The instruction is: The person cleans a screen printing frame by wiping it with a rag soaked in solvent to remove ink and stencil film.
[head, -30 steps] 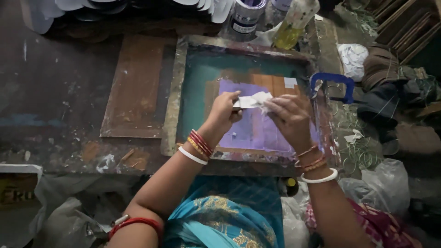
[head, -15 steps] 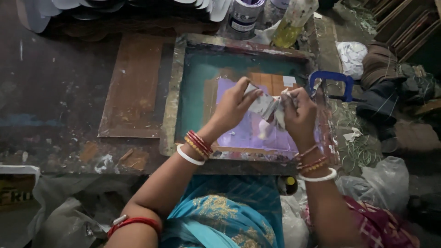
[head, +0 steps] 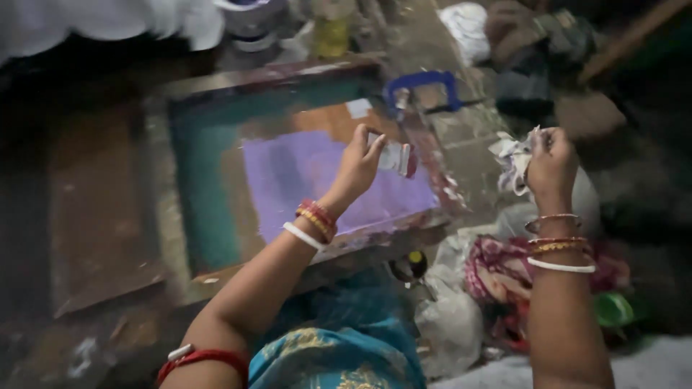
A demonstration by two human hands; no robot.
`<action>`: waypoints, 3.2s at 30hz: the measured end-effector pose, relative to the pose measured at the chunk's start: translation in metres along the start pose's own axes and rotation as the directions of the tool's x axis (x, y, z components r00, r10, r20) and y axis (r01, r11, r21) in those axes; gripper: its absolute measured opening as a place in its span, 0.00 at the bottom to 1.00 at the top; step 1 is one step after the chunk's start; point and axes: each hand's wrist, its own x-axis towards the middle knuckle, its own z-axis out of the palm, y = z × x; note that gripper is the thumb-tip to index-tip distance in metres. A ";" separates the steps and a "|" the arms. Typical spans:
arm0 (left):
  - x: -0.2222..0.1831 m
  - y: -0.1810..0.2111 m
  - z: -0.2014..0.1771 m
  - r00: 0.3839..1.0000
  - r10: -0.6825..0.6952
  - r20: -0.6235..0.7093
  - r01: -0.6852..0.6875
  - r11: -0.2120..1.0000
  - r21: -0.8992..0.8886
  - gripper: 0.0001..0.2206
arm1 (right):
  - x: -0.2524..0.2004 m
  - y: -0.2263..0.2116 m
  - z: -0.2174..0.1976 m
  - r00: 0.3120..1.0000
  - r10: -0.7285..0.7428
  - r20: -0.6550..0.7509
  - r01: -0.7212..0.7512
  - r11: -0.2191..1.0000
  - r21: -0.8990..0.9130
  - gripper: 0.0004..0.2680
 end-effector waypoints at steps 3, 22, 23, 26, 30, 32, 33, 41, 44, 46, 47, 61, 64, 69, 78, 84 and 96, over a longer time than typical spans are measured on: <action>0.027 -0.014 0.077 0.994 -0.097 0.057 0.099 0.994 -0.034 0.12 | -0.002 0.049 -0.017 0.994 0.107 0.018 -0.106 0.992 -0.066 0.08; 0.056 -0.023 0.147 0.982 -0.186 0.004 0.154 0.824 0.545 0.17 | -0.017 0.057 0.093 0.930 -0.056 0.364 -0.059 0.954 0.295 0.09; 0.058 -0.025 0.148 0.984 -0.178 0.002 0.147 0.821 0.552 0.16 | -0.025 0.059 0.096 0.935 -0.051 0.351 -0.053 0.958 0.281 0.06; 0.067 -0.034 0.149 0.986 -0.165 0.037 0.113 0.808 0.578 0.16 | -0.051 0.031 0.074 0.926 -0.009 0.376 -0.091 0.965 0.247 0.08; 0.069 -0.040 0.148 0.987 -0.137 0.078 0.064 0.800 0.597 0.16 | -0.031 0.074 0.115 0.953 -0.065 0.296 -0.002 0.975 0.221 0.07; 0.071 -0.042 0.149 0.987 -0.105 0.120 0.016 0.814 0.580 0.16 | -0.020 0.100 0.131 0.968 -0.098 0.232 0.021 0.948 0.317 0.06; 0.071 -0.040 0.149 0.989 -0.099 0.113 0.015 0.814 0.580 0.16 | -0.010 0.096 0.135 0.967 -0.108 0.230 0.029 0.947 0.319 0.06; 0.071 -0.033 0.148 0.986 -0.124 0.112 0.035 0.806 0.590 0.17 | -0.043 0.090 0.123 0.973 -0.075 0.218 0.002 0.947 0.320 0.08; 0.073 -0.043 0.149 0.985 -0.106 0.135 0.007 0.810 0.586 0.17 | -0.046 0.097 0.131 0.960 0.026 0.279 -0.151 0.887 0.437 0.07; 0.075 -0.044 0.147 0.983 -0.107 0.148 0.000 0.808 0.590 0.17 | -0.026 0.104 0.151 0.971 0.006 0.240 -0.106 0.906 0.409 0.07; 0.076 -0.043 0.146 0.981 -0.108 0.160 -0.008 0.806 0.592 0.16 | -0.015 0.107 0.159 0.980 -0.018 0.201 -0.061 0.924 0.376 0.06; 0.069 -0.035 0.147 0.990 -0.108 0.091 0.034 0.806 0.590 0.17 | 0.046 0.074 0.096 0.816 -0.150 0.559 0.123 0.989 0.086 0.13; 0.069 -0.032 0.146 0.990 -0.108 0.096 0.029 0.801 0.598 0.17 | 0.036 0.065 0.111 0.881 -0.191 0.432 0.134 0.978 0.158 0.10; 0.068 -0.035 0.147 0.989 -0.106 0.098 0.026 0.796 0.604 0.17 | -0.011 0.031 0.103 0.941 -0.042 0.336 -0.001 0.992 0.126 0.08; 0.066 -0.044 0.146 0.992 -0.052 0.112 -0.021 0.821 0.570 0.15 | -0.001 0.060 0.130 0.975 -0.002 0.222 -0.058 0.963 0.265 0.05; 0.067 -0.047 0.148 0.996 -0.025 0.082 -0.024 0.842 0.539 0.15 | -0.027 0.049 0.120 0.987 -0.020 0.156 -0.037 0.935 0.354 0.04; 0.070 -0.054 0.150 0.996 -0.024 0.087 -0.027 0.845 0.533 0.17 | -0.030 0.055 0.118 0.977 0.075 0.199 -0.147 0.914 0.379 0.05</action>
